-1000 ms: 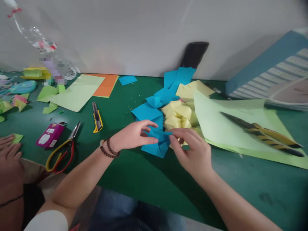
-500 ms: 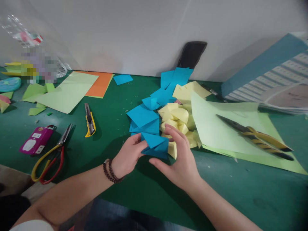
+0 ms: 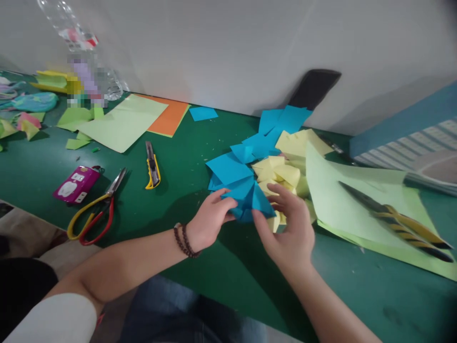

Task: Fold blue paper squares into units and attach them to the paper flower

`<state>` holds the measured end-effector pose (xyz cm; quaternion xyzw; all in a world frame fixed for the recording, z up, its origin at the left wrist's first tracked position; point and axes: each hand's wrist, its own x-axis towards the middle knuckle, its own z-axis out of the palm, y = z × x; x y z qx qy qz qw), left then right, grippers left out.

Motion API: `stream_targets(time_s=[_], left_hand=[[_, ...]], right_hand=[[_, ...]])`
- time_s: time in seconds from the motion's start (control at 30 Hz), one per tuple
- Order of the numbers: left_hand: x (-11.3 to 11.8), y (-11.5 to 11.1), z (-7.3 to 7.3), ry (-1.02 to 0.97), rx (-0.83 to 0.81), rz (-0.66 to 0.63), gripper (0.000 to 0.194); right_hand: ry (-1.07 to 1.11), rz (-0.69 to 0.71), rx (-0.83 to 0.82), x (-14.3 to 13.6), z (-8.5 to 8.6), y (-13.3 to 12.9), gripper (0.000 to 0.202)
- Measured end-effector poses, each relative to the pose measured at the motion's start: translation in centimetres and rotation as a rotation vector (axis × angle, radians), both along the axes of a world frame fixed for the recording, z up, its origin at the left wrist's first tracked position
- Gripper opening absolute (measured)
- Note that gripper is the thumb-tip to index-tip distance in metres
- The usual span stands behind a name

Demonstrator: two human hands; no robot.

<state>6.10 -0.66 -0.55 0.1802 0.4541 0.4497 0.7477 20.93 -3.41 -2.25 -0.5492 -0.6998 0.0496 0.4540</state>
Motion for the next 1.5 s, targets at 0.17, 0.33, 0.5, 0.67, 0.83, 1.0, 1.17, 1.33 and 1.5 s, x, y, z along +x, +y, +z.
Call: stream_targets(time_s=[0.17, 0.33, 0.5, 0.67, 0.83, 1.0, 1.17, 1.33, 1.5], left_hand=[[-0.1, -0.1, 0.2, -0.043, 0.108, -0.19, 0.02], [-0.4, -0.2, -0.2, 0.155, 0.309, -0.262, 0.029], [-1.0, -0.2, -0.5, 0.447, 0.549, -0.321, 0.028], [-0.9, 0.1, -0.5, 0.363, 0.447, -0.269, 0.029], [-0.6, 0.4, 0.0, 0.151, 0.25, -0.213, 0.019], [-0.2, 0.1, 0.0, 0.033, 0.058, -0.131, 0.016], [-0.1, 0.0, -0.4, -0.052, 0.117, -0.188, 0.014], [-0.2, 0.2, -0.7, -0.096, 0.133, -0.185, 0.028], [-0.4, 0.5, -0.4, -0.062, 0.09, -0.183, 0.024]], right_hand=[[0.082, -0.075, -0.064, 0.6, -0.6, -0.1, 0.039], [0.178, -0.093, -0.159, 0.9, -0.5, 0.0, 0.019], [0.274, -0.062, -0.212, 0.7, -0.2, 0.2, 0.022], [0.336, 0.061, -0.328, 1.0, -0.4, 0.1, 0.045], [0.328, 0.002, -0.336, 1.0, -0.6, -0.1, 0.043], [0.306, -0.101, -0.236, 0.8, -0.6, -0.1, 0.036], [0.24, -0.153, -0.208, 1.1, -0.6, 0.1, 0.028], [0.259, -0.07, -0.195, 1.3, -1.1, 0.1, 0.025], [0.238, -0.033, -0.174, 1.4, -1.3, -0.1, 0.029]])
